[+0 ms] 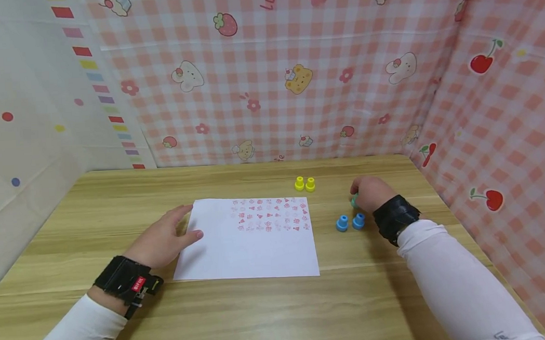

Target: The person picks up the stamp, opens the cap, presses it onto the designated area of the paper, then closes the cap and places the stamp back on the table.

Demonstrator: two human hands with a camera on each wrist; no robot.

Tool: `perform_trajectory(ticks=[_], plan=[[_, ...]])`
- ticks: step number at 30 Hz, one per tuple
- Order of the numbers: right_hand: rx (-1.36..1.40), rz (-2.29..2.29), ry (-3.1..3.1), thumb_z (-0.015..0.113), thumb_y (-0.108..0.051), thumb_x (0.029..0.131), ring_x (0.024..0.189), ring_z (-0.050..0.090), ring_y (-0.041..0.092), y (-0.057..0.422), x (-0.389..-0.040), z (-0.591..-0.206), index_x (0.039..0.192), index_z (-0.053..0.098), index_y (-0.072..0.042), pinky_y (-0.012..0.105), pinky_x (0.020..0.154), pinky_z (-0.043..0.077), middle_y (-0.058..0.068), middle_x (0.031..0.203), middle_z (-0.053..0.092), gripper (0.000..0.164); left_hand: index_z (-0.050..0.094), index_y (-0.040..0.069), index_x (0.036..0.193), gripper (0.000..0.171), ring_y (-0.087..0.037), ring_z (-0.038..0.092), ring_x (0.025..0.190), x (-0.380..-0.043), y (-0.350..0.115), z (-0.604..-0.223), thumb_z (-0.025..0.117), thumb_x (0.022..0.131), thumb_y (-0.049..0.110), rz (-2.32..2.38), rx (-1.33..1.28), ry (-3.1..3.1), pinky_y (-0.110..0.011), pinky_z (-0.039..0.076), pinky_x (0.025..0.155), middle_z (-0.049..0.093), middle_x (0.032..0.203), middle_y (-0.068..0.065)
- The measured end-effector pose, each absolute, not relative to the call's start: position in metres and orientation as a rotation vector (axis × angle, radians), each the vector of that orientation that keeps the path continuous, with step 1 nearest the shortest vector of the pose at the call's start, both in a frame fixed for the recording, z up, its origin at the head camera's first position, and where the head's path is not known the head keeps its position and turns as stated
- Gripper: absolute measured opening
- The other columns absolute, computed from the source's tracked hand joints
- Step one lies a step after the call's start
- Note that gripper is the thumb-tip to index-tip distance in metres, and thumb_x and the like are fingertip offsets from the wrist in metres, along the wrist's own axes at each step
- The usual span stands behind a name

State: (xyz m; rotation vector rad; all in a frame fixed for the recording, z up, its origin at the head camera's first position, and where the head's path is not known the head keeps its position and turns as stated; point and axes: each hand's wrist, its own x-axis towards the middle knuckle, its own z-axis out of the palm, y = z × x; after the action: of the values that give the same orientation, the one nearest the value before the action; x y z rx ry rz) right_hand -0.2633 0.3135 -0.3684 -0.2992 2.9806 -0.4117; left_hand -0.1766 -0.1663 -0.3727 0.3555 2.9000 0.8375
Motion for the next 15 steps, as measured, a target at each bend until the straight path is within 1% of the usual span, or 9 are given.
perform_trajectory(ticks=[5,8,11,15], plan=[[-0.282,-0.423,2.964,0.062,-0.009,0.083,0.087,0.055,0.031,0.310,-0.258,-0.361,0.107,0.061,0.003,0.052,0.079,0.046,0.019,0.099,0.063,0.027,0.029,0.009,0.146,0.083,-0.034,0.018,0.133,-0.177,-0.166,-0.371,0.054,0.086,0.061,0.843,0.361,2.904,-0.057,0.022,0.106,0.027,0.149,-0.016],[-0.281,-0.415,2.965,0.063,-0.011,0.083,0.088,0.055,0.031,0.307,-0.256,-0.358,0.108,0.061,0.003,0.053,0.080,0.046,0.021,0.101,0.062,0.029,0.029,0.009,0.146,0.082,-0.033,0.018,0.133,-0.176,-0.166,-0.371,0.055,0.086,0.060,0.851,0.359,2.900,-0.057,0.022,0.106,0.027,0.149,-0.016],[-0.277,-0.433,2.966,0.062,-0.015,0.086,0.093,0.054,0.033,0.304,-0.255,-0.356,0.112,0.060,0.002,0.055,0.083,0.046,0.024,0.108,0.060,0.030,0.029,0.009,0.146,0.082,-0.034,0.017,0.133,-0.176,-0.167,-0.372,0.055,0.086,0.060,0.852,0.353,2.897,-0.057,0.022,0.106,0.027,0.149,-0.017],[-0.290,-0.464,2.983,0.056,-0.019,0.092,0.098,0.054,0.034,0.298,-0.254,-0.351,0.115,0.058,0.000,0.056,0.085,0.045,0.026,0.118,0.056,0.030,0.030,0.010,0.146,0.083,-0.034,0.017,0.133,-0.176,-0.168,-0.371,0.055,0.086,0.061,0.851,0.345,2.893,-0.057,0.021,0.106,0.026,0.149,-0.017]])
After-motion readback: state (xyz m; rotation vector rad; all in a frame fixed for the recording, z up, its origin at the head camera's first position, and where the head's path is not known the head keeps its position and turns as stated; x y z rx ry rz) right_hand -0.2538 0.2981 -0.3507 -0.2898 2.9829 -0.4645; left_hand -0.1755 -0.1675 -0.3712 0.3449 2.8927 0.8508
